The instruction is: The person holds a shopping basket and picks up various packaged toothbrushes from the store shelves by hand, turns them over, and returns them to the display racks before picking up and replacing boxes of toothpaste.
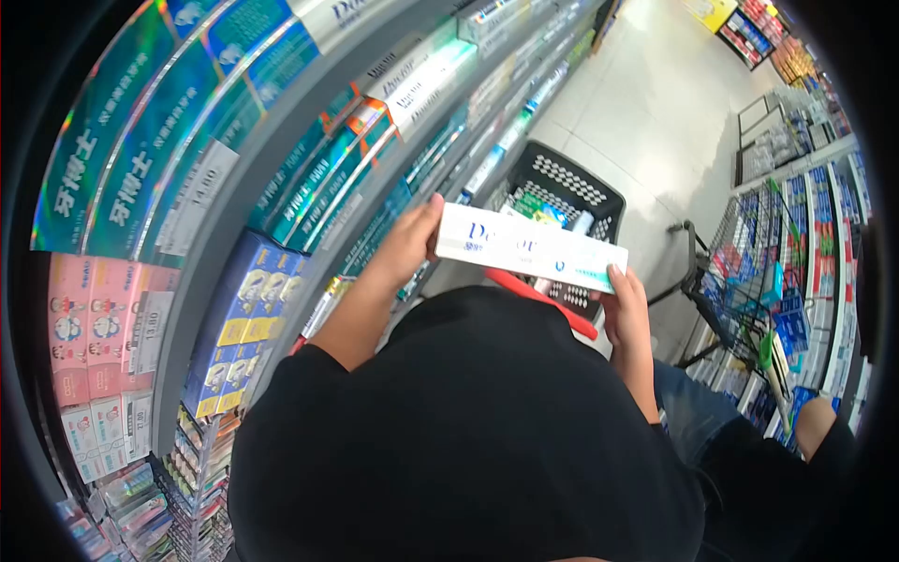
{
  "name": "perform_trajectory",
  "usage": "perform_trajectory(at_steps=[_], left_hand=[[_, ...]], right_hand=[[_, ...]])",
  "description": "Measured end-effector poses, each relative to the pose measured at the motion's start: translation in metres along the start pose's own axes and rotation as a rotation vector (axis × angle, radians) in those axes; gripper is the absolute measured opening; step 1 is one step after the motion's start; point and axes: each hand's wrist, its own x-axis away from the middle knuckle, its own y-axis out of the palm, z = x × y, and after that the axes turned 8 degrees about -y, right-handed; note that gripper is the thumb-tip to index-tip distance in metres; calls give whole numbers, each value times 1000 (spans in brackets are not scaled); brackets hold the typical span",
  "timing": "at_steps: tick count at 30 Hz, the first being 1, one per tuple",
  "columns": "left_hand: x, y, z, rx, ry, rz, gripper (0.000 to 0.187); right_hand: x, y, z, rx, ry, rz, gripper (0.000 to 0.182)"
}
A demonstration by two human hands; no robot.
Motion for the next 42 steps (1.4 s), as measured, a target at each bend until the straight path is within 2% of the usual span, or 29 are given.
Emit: perform_trajectory(at_steps=[3,5,6,7,9,11,13,14,15,17,19,20,21,23,25,27,29,30,34,42], left_hand=[[12,10,16,7,-98,-90,50],[6,7,6,-175,-16,-178,44],[4,6,7,-267,-42,-225,39],[5,5,7,-444,-85,-201,40],[8,10,8,-498,-103,-178,43],[8,11,9,-437,-111,-297,35],[8,13,20,-349,-284,-365,36],[5,13,19,-349,-268,-312,36],[-1,13,14,-350,-249,-258,35],[-9,12,11,-412,-214,-115,37],[-17,11,12,-535,-176,58,41],[-30,2,0,-580,-28,102,42],[-31,2,9,-617,-35,185,39],[-45,-9,16,-624,76,285,41],[-41,-3,48,-650,82,384,48],[-42,-2,69,-880,290,575,47],[-24,18,110,-992,378,675,46],[-32,15,112,-1075,425,806,47],[-60,3,127,-1195,536,938,50],[-83,2,141,-1324,384,941,46]], right_hand=[[-4,-8,7,-40,49,-6,31],[-6,-12,13,-54,72,2,30],[-7,-13,16,-64,85,7,30],[-8,-15,20,-61,69,10,29],[-10,-18,26,-56,37,18,27],[-9,-17,28,-133,39,51,30],[-9,-18,39,-204,70,116,33],[-11,-20,56,73,-66,158,44],[-8,-19,61,483,-164,137,55],[-2,-13,79,1150,-469,133,62],[1,-5,76,1205,-580,54,66],[1,-3,73,1258,-614,25,66],[0,-1,69,1311,-646,-3,67],[-1,-1,65,1235,-513,-124,58],[-5,-5,72,1218,-407,-221,53],[-4,-3,70,1207,-420,-195,45],[-4,-3,69,1192,-398,-207,44],[-5,-3,70,1192,-414,-201,43],[-7,-7,78,1177,-468,-188,42],[-8,-6,75,1126,-462,-171,42]])
